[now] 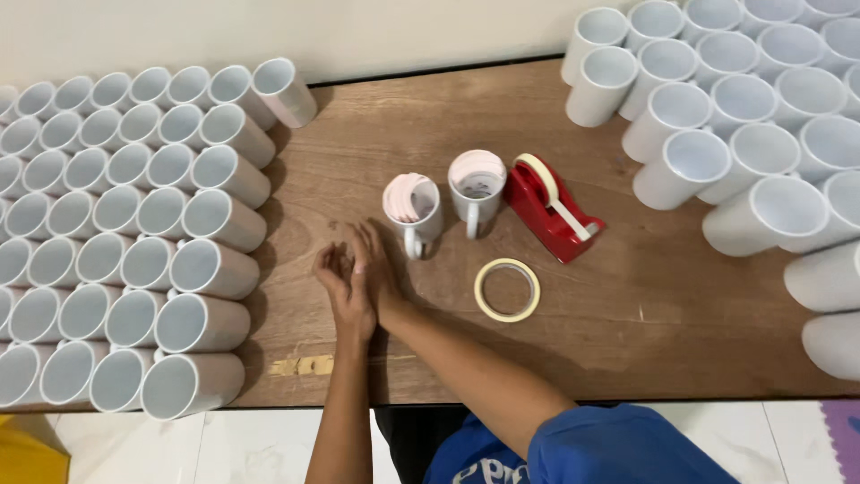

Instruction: The person places a white mug on a wooden table, applies a strip of clear tape to its side using a red tape dispenser, and then sets the mug aside. This process is repeated for several mugs.

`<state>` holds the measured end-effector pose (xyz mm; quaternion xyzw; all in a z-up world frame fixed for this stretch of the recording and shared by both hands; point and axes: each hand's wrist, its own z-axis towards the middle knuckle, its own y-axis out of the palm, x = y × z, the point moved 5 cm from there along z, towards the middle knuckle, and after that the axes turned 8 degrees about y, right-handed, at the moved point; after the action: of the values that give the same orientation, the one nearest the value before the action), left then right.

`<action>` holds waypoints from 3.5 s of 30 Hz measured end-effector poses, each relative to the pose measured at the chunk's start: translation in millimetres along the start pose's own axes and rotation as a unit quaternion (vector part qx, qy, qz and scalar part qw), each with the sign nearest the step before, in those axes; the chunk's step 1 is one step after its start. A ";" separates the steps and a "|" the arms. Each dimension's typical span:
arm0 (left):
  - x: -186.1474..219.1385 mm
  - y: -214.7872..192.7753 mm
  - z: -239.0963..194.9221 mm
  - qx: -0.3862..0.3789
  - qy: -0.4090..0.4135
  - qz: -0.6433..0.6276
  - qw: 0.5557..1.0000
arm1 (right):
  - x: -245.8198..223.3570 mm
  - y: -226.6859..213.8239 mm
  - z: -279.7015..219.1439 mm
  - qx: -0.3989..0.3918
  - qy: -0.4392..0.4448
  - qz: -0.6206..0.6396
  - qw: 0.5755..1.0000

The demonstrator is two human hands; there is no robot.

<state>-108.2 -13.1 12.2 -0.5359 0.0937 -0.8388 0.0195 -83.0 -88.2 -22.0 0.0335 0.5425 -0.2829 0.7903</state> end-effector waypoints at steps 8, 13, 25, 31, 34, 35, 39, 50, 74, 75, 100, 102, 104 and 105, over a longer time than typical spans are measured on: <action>126.2 50.4 -91.7 0.160 0.102 -0.147 0.971 | -54.1 -119.7 -63.4 0.030 -0.028 0.037 0.998; 176.6 115.1 -99.7 0.057 0.223 -0.189 0.955 | -117.9 -259.4 -60.2 0.029 -0.024 -0.010 0.999; 205.3 211.4 -103.8 -0.187 0.258 -0.293 0.901 | -24.3 -454.5 3.5 0.133 0.105 -0.371 0.913; 194.5 191.9 -115.0 -0.165 0.303 -0.251 0.904 | 16.6 -446.9 19.5 0.041 0.175 -0.437 0.881; 187.2 179.2 -120.9 -0.164 0.303 -0.234 0.909 | 16.9 -447.8 22.1 0.102 0.077 -0.432 0.893; 188.8 173.6 -122.5 -0.162 0.315 -0.215 0.910 | 13.8 -449.5 19.2 0.111 0.077 -0.423 0.896; 182.8 150.8 -130.6 -0.133 0.360 -0.119 0.916 | -9.7 -448.4 -0.2 0.152 0.044 -0.364 0.918; 190.9 136.0 -113.5 -0.171 0.184 -0.223 0.942 | -11.7 -407.6 -121.5 0.198 0.119 0.300 0.926; 64.7 60.2 -125.9 0.110 -0.247 -0.406 0.873 | -70.9 -296.4 -91.5 -0.179 -0.048 -0.341 0.921; 70.3 58.4 -120.2 0.071 -0.214 -0.424 0.877 | -70.3 -301.2 -95.0 -0.197 -0.036 -0.338 0.920; 58.7 168.1 -84.4 -0.296 -0.188 -0.470 0.810 | -93.8 -318.6 -63.0 -0.085 -0.025 -0.245 0.965; 68.9 164.6 -81.7 -0.312 -0.176 -0.488 0.796 | -131.6 -306.4 -36.9 -0.044 0.027 -0.214 0.975; 82.6 162.6 -75.5 -0.311 -0.167 -0.458 0.816 | -137.4 -277.1 -9.4 -0.072 0.029 -0.184 0.980; 89.0 160.9 -72.7 -0.312 -0.159 -0.426 0.834 | -140.0 -261.3 3.3 -0.096 0.032 -0.153 0.983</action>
<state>-222.6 -173.0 33.5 -0.6262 0.1087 -0.5941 -0.4931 -241.8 -250.8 168.4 -0.1173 0.5906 -0.3457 0.7197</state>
